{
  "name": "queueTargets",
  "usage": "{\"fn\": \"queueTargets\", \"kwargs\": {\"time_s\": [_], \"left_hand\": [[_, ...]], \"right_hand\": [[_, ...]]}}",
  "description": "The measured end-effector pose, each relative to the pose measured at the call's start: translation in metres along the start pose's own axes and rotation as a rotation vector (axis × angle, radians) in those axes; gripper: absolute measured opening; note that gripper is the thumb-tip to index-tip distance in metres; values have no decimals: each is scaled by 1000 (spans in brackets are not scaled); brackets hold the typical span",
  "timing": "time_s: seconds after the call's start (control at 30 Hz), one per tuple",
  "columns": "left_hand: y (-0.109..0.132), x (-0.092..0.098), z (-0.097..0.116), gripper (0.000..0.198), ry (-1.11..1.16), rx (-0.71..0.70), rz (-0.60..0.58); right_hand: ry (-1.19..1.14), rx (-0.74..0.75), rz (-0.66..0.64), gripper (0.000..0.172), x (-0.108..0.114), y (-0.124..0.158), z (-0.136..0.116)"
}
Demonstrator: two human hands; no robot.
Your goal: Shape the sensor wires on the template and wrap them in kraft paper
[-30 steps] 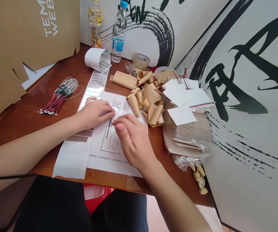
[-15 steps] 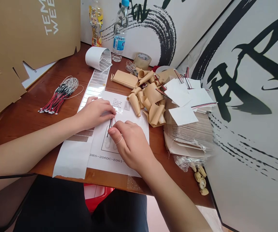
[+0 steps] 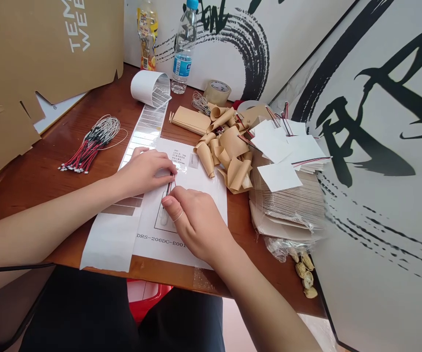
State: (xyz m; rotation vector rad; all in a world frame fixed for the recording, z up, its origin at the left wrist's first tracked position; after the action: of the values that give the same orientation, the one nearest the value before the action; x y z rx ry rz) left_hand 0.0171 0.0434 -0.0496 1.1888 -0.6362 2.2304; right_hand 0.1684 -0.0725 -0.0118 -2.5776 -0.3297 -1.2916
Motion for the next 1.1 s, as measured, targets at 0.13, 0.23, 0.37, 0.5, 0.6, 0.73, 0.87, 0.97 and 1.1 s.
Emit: {"fn": "queueTargets", "kwargs": {"time_s": [0.13,0.23,0.37,0.5,0.6,0.73,0.87,0.97,1.1], "left_hand": [[-1,0,-1,19,18,8,3],[-1,0,0,18,30,13,0],[-1,0,1,18,24,12,-5],[1,-1,0,20,23,4,1],[1,-1,0,20,24,1,5],[1,-1,-1,20,31,5,0],[1,-1,-1,21,39,11,0],[1,-1,-1,21,42,17,-1],[0,-1,0,20,36,20,5]], "right_hand": [[19,31,-53,66,0,0,0],[19,48,-65,68,0,1,-1],[22,41,-63,66,0,1,0],[32,42,-85,68,-2,0,0],[33,33,-128,65,-3,0,1],[40,8,-206,58,-3,1,1],[44,-6,-241,52,-3,0,-1],[37,-4,-237,51,-2,-1,-2],[41,-3,-230,51,-3,-1,-1]]}}
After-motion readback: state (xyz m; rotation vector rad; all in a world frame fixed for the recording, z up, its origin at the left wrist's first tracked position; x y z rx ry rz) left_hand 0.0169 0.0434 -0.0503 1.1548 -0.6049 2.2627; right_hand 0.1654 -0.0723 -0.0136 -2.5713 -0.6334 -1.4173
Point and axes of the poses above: each hand's wrist, its own y-axis away from the middle knuckle, its own x-axis out of the back of the hand, z = x × y, the point moved 2 cm from there along -y, towards the middle knuckle, and after that the axes turned 4 degrees about y, right-handed, at the moved point
